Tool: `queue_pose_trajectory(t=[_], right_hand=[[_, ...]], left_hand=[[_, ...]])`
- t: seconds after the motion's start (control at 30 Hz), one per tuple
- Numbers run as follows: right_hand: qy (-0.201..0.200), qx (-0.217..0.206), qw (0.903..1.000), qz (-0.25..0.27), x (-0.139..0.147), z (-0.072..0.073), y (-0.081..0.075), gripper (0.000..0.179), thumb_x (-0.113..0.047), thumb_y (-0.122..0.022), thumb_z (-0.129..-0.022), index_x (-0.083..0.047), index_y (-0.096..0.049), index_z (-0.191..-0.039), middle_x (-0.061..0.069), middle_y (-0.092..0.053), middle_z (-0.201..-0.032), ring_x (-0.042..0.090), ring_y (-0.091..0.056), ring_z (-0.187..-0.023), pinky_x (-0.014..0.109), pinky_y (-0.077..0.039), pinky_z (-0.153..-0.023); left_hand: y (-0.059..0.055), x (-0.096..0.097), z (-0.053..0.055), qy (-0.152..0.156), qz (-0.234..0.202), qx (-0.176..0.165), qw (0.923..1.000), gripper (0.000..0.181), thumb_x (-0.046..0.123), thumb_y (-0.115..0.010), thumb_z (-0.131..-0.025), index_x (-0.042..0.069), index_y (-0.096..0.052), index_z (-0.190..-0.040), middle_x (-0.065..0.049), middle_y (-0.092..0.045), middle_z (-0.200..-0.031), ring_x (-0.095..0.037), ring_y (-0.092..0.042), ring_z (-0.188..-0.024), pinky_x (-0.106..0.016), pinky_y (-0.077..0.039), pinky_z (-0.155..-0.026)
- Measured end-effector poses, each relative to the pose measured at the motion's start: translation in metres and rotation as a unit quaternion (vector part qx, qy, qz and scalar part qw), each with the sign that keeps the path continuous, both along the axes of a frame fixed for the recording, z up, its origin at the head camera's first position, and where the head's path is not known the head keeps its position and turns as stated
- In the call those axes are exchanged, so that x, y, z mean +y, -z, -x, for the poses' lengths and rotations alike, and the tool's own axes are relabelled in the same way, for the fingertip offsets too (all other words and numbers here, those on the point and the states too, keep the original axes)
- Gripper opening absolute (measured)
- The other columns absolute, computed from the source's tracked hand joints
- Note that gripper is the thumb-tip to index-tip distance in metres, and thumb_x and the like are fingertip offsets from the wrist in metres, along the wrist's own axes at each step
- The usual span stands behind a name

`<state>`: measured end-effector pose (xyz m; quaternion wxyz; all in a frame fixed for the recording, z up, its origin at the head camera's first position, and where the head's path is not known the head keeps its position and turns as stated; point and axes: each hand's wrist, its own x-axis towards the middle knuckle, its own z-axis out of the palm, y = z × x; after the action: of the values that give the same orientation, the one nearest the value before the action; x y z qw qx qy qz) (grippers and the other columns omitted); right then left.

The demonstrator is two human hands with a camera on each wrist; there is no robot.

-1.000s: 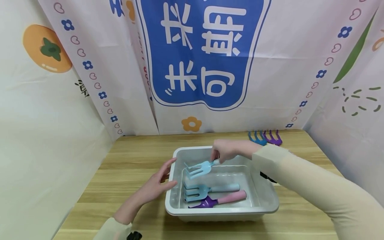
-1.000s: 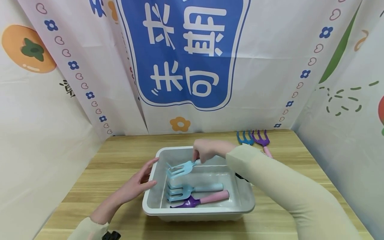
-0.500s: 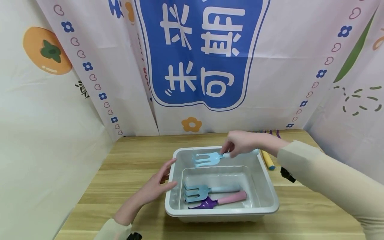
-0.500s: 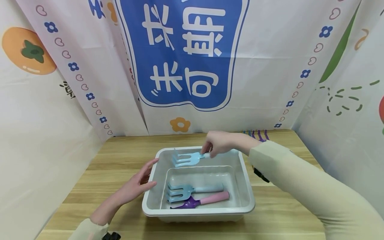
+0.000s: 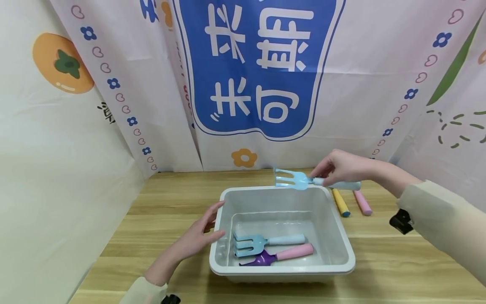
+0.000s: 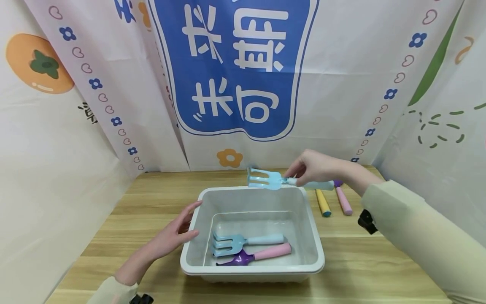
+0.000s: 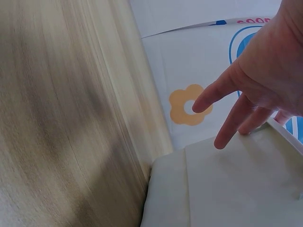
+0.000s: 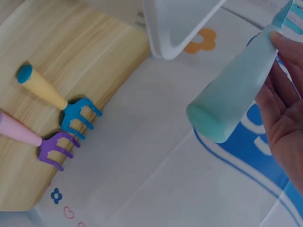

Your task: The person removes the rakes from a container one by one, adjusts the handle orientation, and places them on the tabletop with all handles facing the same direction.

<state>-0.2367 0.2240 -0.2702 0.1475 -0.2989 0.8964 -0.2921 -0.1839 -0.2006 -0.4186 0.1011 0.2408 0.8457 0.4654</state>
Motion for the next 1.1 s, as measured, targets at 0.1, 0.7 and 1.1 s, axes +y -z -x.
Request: queue_pose_trajectory(t=[0.1, 0.7, 1.1], right_hand=[[0.033, 0.004, 0.9995, -0.001, 0.016, -0.002, 0.002, 0.027, -0.001, -0.073, -0.082, -0.002, -0.073, -0.109, 0.004, -0.072, -0.097, 0.017, -0.062, -0.080, 0.027, -0.054, -0.070], [0.195, 0.040, 0.9788, 0.047, 0.109, -0.011, 0.055, 0.037, -0.009, -0.071, -0.088, 0.005, -0.064, -0.121, 0.020, -0.067, -0.112, 0.019, -0.065, -0.093, 0.025, -0.053, -0.073], [0.316, 0.035, 0.9412, 0.115, 0.147, -0.011, 0.124, 0.053, -0.017, -0.072, -0.089, 0.011, -0.053, -0.130, 0.023, -0.065, -0.117, -0.011, -0.055, -0.082, 0.015, -0.049, -0.070]], left_hand=[[0.000, 0.000, 0.000, -0.001, -0.002, -0.003, 1.0000, 0.072, 0.020, -0.063, -0.096, 0.026, -0.021, -0.154, -0.025, -0.042, -0.145, -0.036, -0.049, -0.125, -0.053, -0.037, -0.104], [0.003, 0.000, -0.001, -0.004, -0.012, -0.003, 0.9999, 0.072, 0.019, -0.063, -0.096, 0.027, -0.021, -0.154, -0.023, -0.041, -0.145, -0.035, -0.049, -0.126, -0.052, -0.037, -0.104], [0.004, 0.000, -0.001, -0.002, -0.017, 0.000, 0.9999, 0.071, 0.016, -0.063, -0.096, 0.027, -0.022, -0.154, -0.024, -0.042, -0.145, -0.036, -0.048, -0.127, -0.053, -0.037, -0.104]])
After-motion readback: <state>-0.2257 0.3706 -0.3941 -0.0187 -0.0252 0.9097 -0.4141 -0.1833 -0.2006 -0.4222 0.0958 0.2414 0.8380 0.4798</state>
